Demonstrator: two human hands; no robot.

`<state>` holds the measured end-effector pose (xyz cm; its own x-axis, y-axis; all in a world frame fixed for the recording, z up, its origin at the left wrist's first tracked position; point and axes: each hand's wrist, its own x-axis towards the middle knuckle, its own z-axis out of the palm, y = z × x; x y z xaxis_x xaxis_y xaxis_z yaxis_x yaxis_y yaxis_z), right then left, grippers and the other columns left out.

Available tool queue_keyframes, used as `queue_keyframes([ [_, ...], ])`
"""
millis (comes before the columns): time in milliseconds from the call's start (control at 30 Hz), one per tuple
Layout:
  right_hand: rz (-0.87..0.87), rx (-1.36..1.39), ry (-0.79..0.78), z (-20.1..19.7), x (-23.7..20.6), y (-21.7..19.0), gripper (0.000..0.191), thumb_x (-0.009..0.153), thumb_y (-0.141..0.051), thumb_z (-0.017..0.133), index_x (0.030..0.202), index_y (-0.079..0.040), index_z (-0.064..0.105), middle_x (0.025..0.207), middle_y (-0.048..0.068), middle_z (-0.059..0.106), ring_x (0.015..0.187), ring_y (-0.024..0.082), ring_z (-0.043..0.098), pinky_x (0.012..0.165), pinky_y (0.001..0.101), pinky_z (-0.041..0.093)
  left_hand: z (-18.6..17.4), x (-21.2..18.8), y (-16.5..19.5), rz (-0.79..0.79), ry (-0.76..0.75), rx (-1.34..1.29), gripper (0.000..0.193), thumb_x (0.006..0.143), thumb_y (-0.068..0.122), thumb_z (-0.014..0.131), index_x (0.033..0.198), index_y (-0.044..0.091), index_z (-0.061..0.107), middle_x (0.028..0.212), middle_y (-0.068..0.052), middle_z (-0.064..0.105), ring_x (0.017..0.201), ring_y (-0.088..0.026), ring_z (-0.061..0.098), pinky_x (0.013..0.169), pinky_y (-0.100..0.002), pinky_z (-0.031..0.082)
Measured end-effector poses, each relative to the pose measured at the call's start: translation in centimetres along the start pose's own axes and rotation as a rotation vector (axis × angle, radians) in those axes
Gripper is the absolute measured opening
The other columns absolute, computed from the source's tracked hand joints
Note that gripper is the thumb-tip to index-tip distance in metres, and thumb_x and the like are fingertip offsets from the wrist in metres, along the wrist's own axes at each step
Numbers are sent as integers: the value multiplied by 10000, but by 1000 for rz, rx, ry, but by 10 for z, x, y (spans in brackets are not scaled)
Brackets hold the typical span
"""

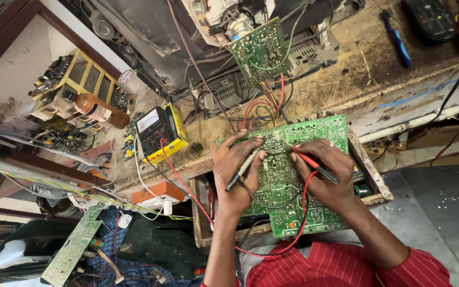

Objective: The person uses a multimeter to test points on a green circuit board, moving the probes across various locations. They then pick up a second circuit board and continue testing it in the same manner.

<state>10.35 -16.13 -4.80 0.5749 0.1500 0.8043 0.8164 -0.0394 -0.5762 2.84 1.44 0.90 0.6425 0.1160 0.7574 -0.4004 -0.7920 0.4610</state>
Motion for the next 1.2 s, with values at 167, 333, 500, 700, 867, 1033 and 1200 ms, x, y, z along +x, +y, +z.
queue_keyframes([
  [167, 22, -2, 2, 0, 1, -2, 187, 883, 31, 759, 1059, 24, 698, 1000, 132, 744, 893, 233, 743, 799, 330, 573, -1, 0, 0, 1, 1, 6, 181, 930, 137, 776, 1098, 75, 753, 1118, -52, 777, 1237, -284, 678, 1111, -433, 440],
  [333, 62, 6, 13, 1, 2, -6, 190, 876, 33, 758, 1056, 24, 697, 995, 129, 745, 891, 225, 743, 803, 323, 570, -3, 0, 1, 2, 7, -1, 164, 930, 127, 770, 1085, 77, 754, 1101, -53, 777, 1234, -283, 679, 1108, -430, 442],
  [500, 58, -4, 10, 0, 3, -8, 200, 872, 33, 757, 1061, 21, 695, 1004, 130, 744, 908, 228, 745, 818, 323, 570, -3, 1, -1, 6, 6, 19, 162, 923, 130, 776, 1074, 75, 757, 1088, -55, 779, 1223, -278, 682, 1109, -432, 429],
  [700, 81, -20, 5, 0, 7, -14, 193, 881, 24, 760, 1066, 19, 704, 1013, 131, 749, 911, 231, 747, 815, 325, 576, -4, 1, 0, -19, 7, -7, 185, 917, 146, 784, 1087, 77, 754, 1101, -50, 778, 1221, -272, 681, 1109, -423, 427],
  [867, 32, -27, -9, 0, 14, -19, 204, 874, 11, 765, 1070, 20, 710, 1016, 132, 755, 924, 237, 749, 833, 332, 576, -5, 2, 1, -11, 1, 6, 184, 915, 146, 781, 1085, 80, 760, 1094, -46, 783, 1221, -270, 681, 1107, -425, 420],
  [1033, 21, -12, 1, 7, 20, -21, 200, 880, 8, 761, 1073, 23, 714, 1022, 137, 754, 933, 243, 749, 842, 338, 574, -6, 1, 0, -4, 10, 3, 182, 917, 147, 781, 1085, 80, 758, 1092, -48, 781, 1221, -269, 680, 1094, -430, 420],
  [1200, 52, -3, 9, 10, 21, -23, 186, 903, 7, 754, 1085, 19, 724, 1030, 135, 760, 923, 236, 754, 825, 325, 581, -5, 0, -1, -3, 23, -8, 176, 917, 137, 776, 1084, 84, 759, 1093, -45, 783, 1222, -269, 681, 1105, -435, 415],
])
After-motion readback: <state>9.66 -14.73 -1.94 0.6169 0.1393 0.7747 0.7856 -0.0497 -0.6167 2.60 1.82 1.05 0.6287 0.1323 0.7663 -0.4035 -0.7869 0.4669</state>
